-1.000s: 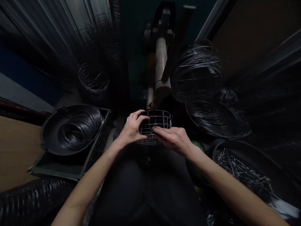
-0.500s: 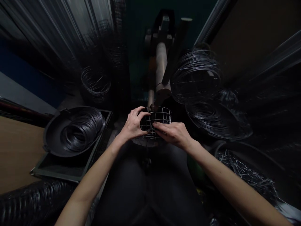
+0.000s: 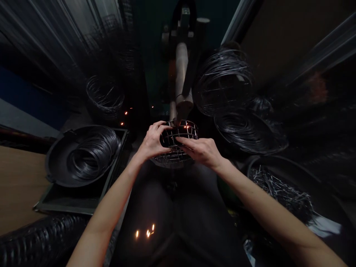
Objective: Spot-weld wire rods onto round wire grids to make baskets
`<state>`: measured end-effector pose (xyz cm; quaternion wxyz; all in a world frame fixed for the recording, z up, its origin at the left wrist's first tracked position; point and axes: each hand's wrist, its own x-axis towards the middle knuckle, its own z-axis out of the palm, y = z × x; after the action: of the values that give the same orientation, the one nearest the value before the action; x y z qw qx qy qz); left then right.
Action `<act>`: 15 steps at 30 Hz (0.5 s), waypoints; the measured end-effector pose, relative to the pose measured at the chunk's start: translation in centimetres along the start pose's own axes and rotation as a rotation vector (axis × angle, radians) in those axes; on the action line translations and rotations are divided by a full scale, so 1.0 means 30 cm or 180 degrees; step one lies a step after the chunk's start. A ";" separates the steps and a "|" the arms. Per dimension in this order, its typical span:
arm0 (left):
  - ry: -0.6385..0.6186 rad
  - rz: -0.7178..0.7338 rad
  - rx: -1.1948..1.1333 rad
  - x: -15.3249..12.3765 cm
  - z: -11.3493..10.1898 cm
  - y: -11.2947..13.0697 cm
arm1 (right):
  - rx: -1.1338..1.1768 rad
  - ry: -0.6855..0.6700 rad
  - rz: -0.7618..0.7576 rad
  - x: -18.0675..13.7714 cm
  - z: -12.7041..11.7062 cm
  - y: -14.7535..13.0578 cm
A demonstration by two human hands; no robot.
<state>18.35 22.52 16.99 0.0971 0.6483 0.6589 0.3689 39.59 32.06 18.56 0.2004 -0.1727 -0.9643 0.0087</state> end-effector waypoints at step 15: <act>0.0127 0.0125 -0.0126 0.111 0.000 -0.079 | 0.0549 0.0658 0.1247 0.040 0.041 0.025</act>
<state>16.03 25.86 16.71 0.0895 0.6517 0.6404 0.3965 38.33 33.25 17.82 0.3067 -0.3388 -0.8824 0.1121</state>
